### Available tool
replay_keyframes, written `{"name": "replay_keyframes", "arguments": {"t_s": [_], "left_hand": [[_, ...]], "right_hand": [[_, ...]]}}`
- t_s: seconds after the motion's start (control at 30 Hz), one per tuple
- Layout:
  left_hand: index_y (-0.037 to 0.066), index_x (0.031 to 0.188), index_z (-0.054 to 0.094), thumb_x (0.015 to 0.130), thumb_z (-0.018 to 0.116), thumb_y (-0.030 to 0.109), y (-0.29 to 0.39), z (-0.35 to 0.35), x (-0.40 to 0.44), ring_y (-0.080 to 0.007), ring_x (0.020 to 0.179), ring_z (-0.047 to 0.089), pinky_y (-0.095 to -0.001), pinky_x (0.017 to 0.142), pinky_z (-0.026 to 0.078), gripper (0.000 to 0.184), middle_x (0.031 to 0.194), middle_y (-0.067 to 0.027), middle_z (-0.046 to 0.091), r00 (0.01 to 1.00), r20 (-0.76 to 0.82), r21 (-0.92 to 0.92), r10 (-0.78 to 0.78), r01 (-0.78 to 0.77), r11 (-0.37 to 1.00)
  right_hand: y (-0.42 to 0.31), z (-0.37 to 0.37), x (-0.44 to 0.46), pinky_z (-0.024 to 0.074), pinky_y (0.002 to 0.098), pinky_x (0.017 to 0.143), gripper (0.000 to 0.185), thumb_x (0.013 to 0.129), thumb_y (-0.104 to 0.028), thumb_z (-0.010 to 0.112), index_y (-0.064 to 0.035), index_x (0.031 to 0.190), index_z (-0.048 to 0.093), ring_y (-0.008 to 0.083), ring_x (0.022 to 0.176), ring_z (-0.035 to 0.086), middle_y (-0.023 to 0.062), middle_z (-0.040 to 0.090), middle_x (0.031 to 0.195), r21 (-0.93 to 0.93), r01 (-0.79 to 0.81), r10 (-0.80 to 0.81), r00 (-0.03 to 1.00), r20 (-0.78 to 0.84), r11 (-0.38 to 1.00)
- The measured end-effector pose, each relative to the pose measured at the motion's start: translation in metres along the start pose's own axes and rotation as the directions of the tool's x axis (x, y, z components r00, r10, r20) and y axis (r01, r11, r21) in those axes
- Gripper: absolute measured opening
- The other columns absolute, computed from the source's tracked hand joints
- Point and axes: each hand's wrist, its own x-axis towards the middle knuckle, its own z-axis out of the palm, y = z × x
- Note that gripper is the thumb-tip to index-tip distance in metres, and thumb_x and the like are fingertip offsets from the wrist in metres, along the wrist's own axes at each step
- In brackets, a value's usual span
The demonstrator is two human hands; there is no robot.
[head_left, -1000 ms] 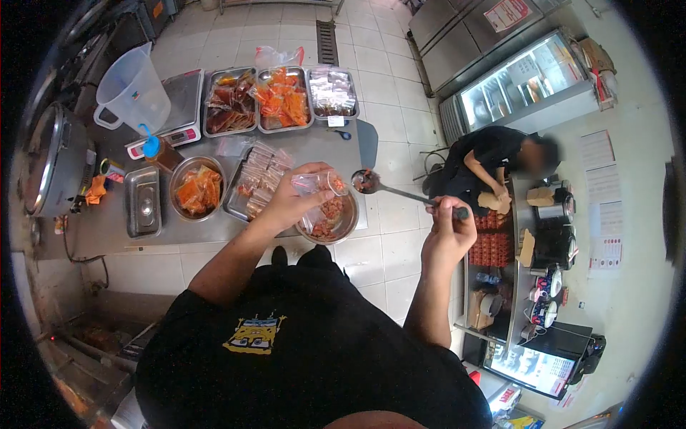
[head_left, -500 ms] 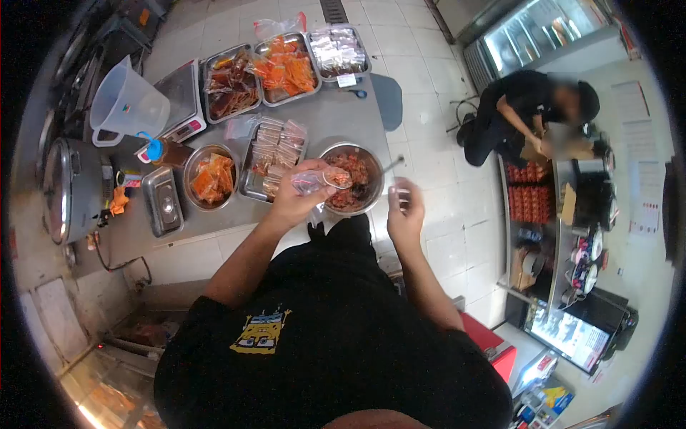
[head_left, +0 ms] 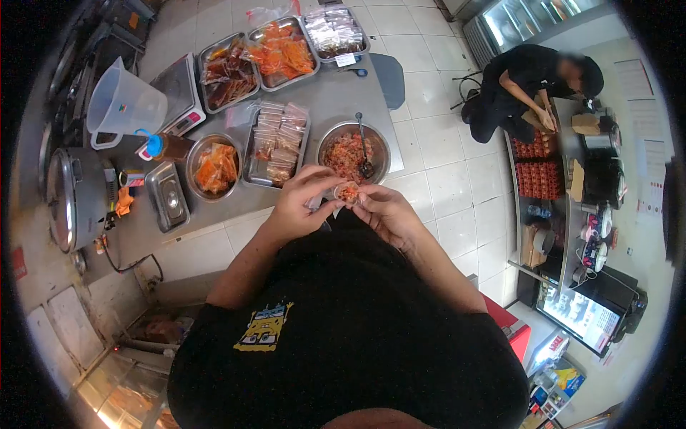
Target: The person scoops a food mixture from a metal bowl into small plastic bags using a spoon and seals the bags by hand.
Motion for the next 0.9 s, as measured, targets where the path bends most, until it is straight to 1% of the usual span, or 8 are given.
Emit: {"name": "replay_keyframes", "arguments": {"t_s": [0.23,0.3,0.33,0.4,0.5,0.7,0.83,0.9], "left_hand": [[0.002,0.125,0.070,0.082,0.081,0.008,0.017,-0.013,-0.032,-0.0286,0.106,0.066,-0.0371,0.095,0.051,0.045,0.113,-0.0172,0.065,0.993,-0.015,0.028,-0.114,0.114,0.993],[-0.001,0.125,0.069,0.086,0.078,0.009,0.023,-0.016,-0.042,-0.0246,0.107,0.066,-0.0354,0.095,0.051,0.042,0.115,-0.0153,0.067,0.962,0.056,-0.264,-0.266,0.272,0.925],[-0.001,0.125,0.069,0.086,0.078,0.009,0.023,-0.017,-0.049,-0.0246,0.107,0.066,-0.0354,0.095,0.051,0.042,0.115,-0.0153,0.067,0.959,0.041,-0.268,-0.280,0.281,0.921],[-0.002,0.127,0.067,0.091,0.074,0.008,0.023,-0.021,-0.065,-0.0162,0.099,0.067,-0.0296,0.089,0.053,0.038,0.114,-0.0107,0.071,0.872,0.165,-0.688,-0.462,0.437,0.580],[-0.002,0.127,0.066,0.094,0.074,0.014,0.009,-0.028,-0.087,-0.0131,0.095,0.068,-0.0270,0.083,0.054,0.037,0.111,-0.0086,0.074,0.803,0.275,-0.753,-0.529,0.522,0.401],[-0.001,0.119,0.069,0.091,0.079,0.017,-0.003,-0.032,-0.117,-0.0122,0.091,0.069,-0.0234,0.073,0.053,0.034,0.103,-0.0062,0.075,0.759,0.316,-0.767,-0.569,0.557,0.318],[-0.001,0.110,0.071,0.089,0.081,0.013,0.005,-0.031,-0.130,-0.0116,0.089,0.069,-0.0238,0.074,0.054,0.027,0.100,-0.0060,0.075,0.778,0.196,-0.845,-0.597,0.443,0.300],[-0.002,0.102,0.070,0.085,0.081,0.005,0.004,-0.022,-0.134,-0.0116,0.085,0.069,-0.0242,0.073,0.054,0.021,0.096,-0.0052,0.074,0.766,-0.061,-0.805,-0.640,0.342,0.486]], "right_hand": [[0.008,0.013,0.002,0.0577,0.0313,0.096,0.019,0.099,-0.008,0.068,0.0007,0.115,0.065,0.0205,0.108,0.067,0.0114,0.067,0.116,-0.090,-0.091,0.100,0.990,0.096,0.992],[0.010,0.013,0.003,0.0580,0.0301,0.089,0.017,0.098,-0.009,0.070,0.0001,0.112,0.066,0.0184,0.101,0.068,0.0102,0.069,0.109,-0.171,-0.111,0.141,0.974,0.176,0.979],[0.009,0.016,0.004,0.0580,0.0301,0.089,0.017,0.098,-0.009,0.070,0.0001,0.112,0.066,0.0184,0.101,0.068,0.0102,0.069,0.109,-0.183,-0.127,0.160,0.971,0.179,0.975],[0.005,0.026,0.002,0.0568,0.0288,0.080,0.013,0.098,-0.009,0.071,0.0001,0.106,0.068,0.0156,0.090,0.069,0.0081,0.072,0.097,-0.525,0.009,0.135,0.963,0.235,0.851],[-0.001,0.050,-0.002,0.0560,0.0283,0.076,0.011,0.097,-0.010,0.071,0.0009,0.100,0.070,0.0139,0.081,0.069,0.0061,0.073,0.088,-0.663,0.075,0.174,0.937,0.302,0.744],[0.006,0.075,0.005,0.0554,0.0283,0.075,0.012,0.098,-0.012,0.070,0.0002,0.102,0.068,0.0123,0.081,0.067,0.0066,0.072,0.088,-0.766,0.110,0.211,0.928,0.308,0.633],[0.010,0.079,0.014,0.0549,0.0276,0.071,0.012,0.098,-0.012,0.070,0.0000,0.100,0.068,0.0122,0.077,0.067,0.0054,0.071,0.085,-0.813,0.123,0.290,0.895,0.339,0.570],[0.014,0.086,0.016,0.0537,0.0279,0.063,0.011,0.097,-0.012,0.071,-0.0012,0.097,0.067,0.0121,0.069,0.066,0.0036,0.070,0.082,-0.884,0.165,0.258,0.919,0.299,0.437]]}}
